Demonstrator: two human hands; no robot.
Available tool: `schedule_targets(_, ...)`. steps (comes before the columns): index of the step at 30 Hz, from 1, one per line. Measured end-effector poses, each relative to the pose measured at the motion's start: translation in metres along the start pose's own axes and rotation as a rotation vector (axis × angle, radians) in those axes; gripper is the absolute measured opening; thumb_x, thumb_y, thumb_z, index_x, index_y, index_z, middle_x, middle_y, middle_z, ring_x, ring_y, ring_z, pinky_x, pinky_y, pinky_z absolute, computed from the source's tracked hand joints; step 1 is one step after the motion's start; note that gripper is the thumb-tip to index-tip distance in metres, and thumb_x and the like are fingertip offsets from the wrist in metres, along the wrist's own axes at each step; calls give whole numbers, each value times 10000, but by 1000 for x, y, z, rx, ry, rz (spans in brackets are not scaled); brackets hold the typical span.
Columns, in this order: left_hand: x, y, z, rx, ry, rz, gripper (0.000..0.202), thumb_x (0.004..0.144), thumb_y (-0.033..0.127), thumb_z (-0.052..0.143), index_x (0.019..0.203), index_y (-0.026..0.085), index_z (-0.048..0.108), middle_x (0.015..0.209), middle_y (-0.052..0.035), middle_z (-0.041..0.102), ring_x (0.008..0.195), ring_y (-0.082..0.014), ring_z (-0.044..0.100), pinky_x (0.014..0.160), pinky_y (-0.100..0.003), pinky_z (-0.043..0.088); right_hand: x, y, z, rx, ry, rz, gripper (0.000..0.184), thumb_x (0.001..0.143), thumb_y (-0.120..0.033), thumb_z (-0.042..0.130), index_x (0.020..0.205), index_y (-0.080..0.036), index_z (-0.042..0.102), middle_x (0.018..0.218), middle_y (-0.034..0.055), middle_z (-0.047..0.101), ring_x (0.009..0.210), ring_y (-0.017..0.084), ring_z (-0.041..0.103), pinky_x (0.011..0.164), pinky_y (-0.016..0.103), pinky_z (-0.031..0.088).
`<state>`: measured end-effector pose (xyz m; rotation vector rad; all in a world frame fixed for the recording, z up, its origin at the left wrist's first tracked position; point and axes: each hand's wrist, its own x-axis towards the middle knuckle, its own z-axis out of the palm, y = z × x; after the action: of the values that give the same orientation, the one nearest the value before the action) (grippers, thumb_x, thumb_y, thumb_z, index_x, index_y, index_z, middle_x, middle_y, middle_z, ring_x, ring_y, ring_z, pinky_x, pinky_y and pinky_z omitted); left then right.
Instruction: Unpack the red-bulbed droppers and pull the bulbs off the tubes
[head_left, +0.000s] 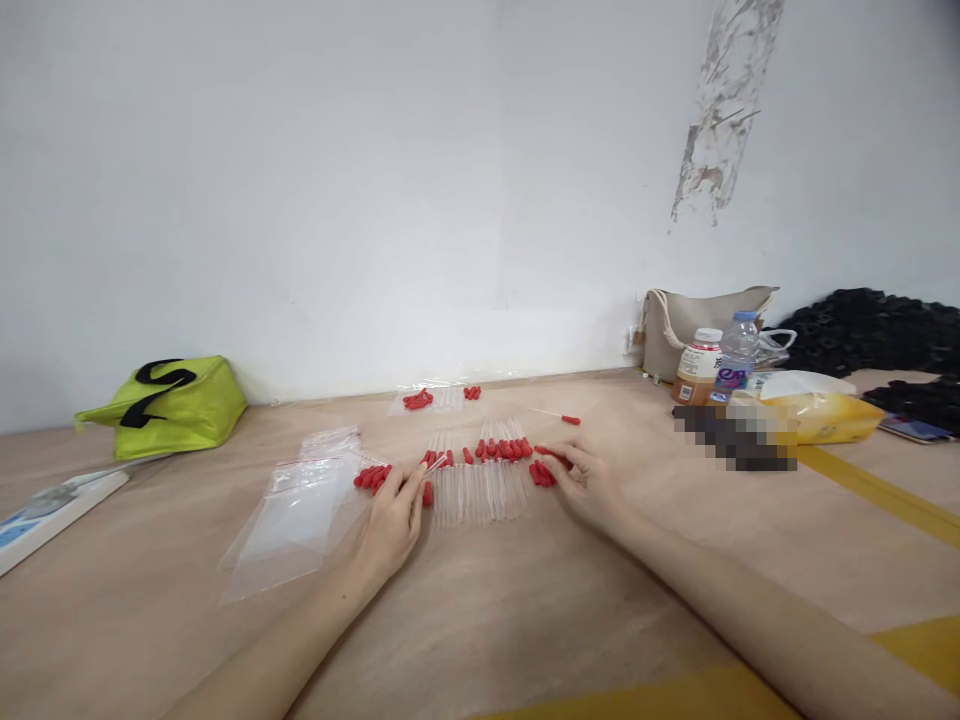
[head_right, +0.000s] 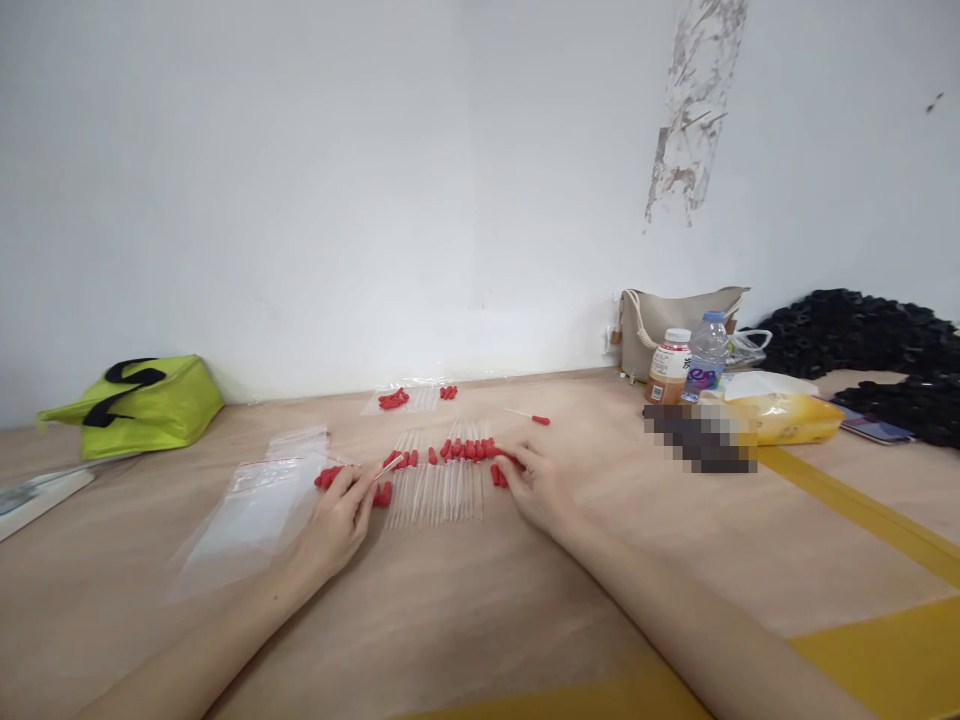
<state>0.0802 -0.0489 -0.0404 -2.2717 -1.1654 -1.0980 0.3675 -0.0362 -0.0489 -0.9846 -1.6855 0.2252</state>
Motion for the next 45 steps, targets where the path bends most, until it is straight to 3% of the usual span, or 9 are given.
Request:
schedule_targets(3,0,-2,7,5,-13,15,307,849,126,348,1104,130,518,804,-49,480,715,-131,517,658,-244,459,10,13,-2,-21,76,149,269,778,-285,469,970,-169,617,885,67,541,715,136,548,582,254,450)
schedule_targets(8,3,-6,14,31,-9,60,246,842,116,367,1023,154,528,895,-62,568,813,-152,563,725,-270,472,18,23,-9,-83,92,309,237,668,-300,555,849,-149,583,707,18,579,576,112,507,536,236,416)
schedule_targets(15,5,4,6,6,-62,184,154,836,142,407,909,161,540,842,-50,619,782,-154,585,709,-274,487,17,23,-5,-187,-83,336,200,687,-375,542,682,-183,598,672,12,635,584,124,543,555,236,386)
schedule_targets(21,3,7,-4,-60,-155,205,154,820,156,432,900,172,563,893,-62,614,825,-153,580,730,-276,493,16,20,-4,-256,-116,325,250,720,-417,505,642,-207,617,661,-3,650,623,133,557,596,242,378)
schedule_targets(28,-3,2,-9,-107,-268,154,176,811,168,428,915,181,569,926,-64,606,836,-157,576,748,-288,487,18,27,-8,-304,-36,326,244,738,-368,455,655,-199,610,684,-1,645,614,130,550,587,235,369)
schedule_targets(32,-5,0,-13,-118,-308,136,204,783,161,432,933,179,569,953,-70,600,851,-163,575,750,-286,487,36,44,-19,-424,15,434,216,719,-371,482,735,-216,631,680,5,635,646,148,561,595,246,368)
schedule_targets(39,-7,-3,-14,-102,-317,136,264,726,103,419,930,172,573,985,-82,582,901,-190,544,781,-331,469,76,99,-28,-554,2,517,312,676,-330,563,930,-172,652,961,108,611,835,204,564,697,285,403)
schedule_targets(42,-6,-3,-14,-78,-293,140,269,734,87,399,916,169,579,949,-78,588,883,-190,535,779,-338,459,80,113,-19,-565,-32,504,329,641,-356,610,908,-173,668,960,113,606,857,212,556,724,293,406)
schedule_targets(45,-4,-3,-15,-29,-220,126,265,734,71,388,877,175,585,907,-63,598,852,-188,531,770,-349,440,80,116,-11,-573,-44,497,204,661,-311,596,800,-191,684,869,94,620,823,206,555,695,293,402)
